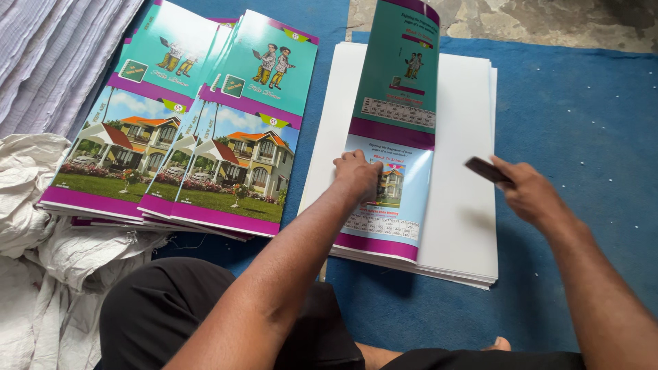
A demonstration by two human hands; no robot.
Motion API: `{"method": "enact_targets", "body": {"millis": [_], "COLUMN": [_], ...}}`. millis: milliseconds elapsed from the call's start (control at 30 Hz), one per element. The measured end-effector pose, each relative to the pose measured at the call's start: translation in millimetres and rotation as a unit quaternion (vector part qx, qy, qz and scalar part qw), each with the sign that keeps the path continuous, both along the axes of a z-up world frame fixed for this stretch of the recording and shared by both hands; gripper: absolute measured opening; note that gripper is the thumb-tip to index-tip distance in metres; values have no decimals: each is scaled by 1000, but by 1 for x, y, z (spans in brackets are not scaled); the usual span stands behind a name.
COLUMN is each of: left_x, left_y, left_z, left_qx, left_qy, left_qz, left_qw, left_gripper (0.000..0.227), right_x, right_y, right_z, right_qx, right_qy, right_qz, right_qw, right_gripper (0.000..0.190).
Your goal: The person sits on the floor and repeatedly folds a printed cover sheet over a stack of white pages, then presses the spine with a wooden tool to crease the fold. The person handles multiple book units one at a time, stacking the finished items to the left.
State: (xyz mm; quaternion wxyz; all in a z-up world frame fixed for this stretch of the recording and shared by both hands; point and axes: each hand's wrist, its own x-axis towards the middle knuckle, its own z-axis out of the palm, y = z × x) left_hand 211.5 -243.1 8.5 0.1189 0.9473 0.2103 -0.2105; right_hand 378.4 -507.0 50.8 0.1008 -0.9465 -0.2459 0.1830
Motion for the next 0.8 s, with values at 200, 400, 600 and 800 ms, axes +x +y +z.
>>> {"method": "enact_targets", "body": {"millis": [200,400,600,800], "left_x": [-1,1,1,1], "left_y": [0,4,6,7], "left_z": [3,-6,-23,-29], "left_qx": [-1,1,11,11], "left_qy": [-1,-8,-46,-47], "left_qz": [-2,-19,-40,-48], "left_qw": [1000,1000,998,998], "left_gripper": [91,94,79,75], "right_x": [-30,-29,-10,18], "right_y": [54,67,76,95], "right_z": [-28,-53,-73,-86], "right_qx": [-2,28,95,114], "right_qy": [1,-89,-108,-159], "right_qz": [96,171,168,174], "right_qw": [995,981,975,965], "right_gripper": [51,54,53,53]}}
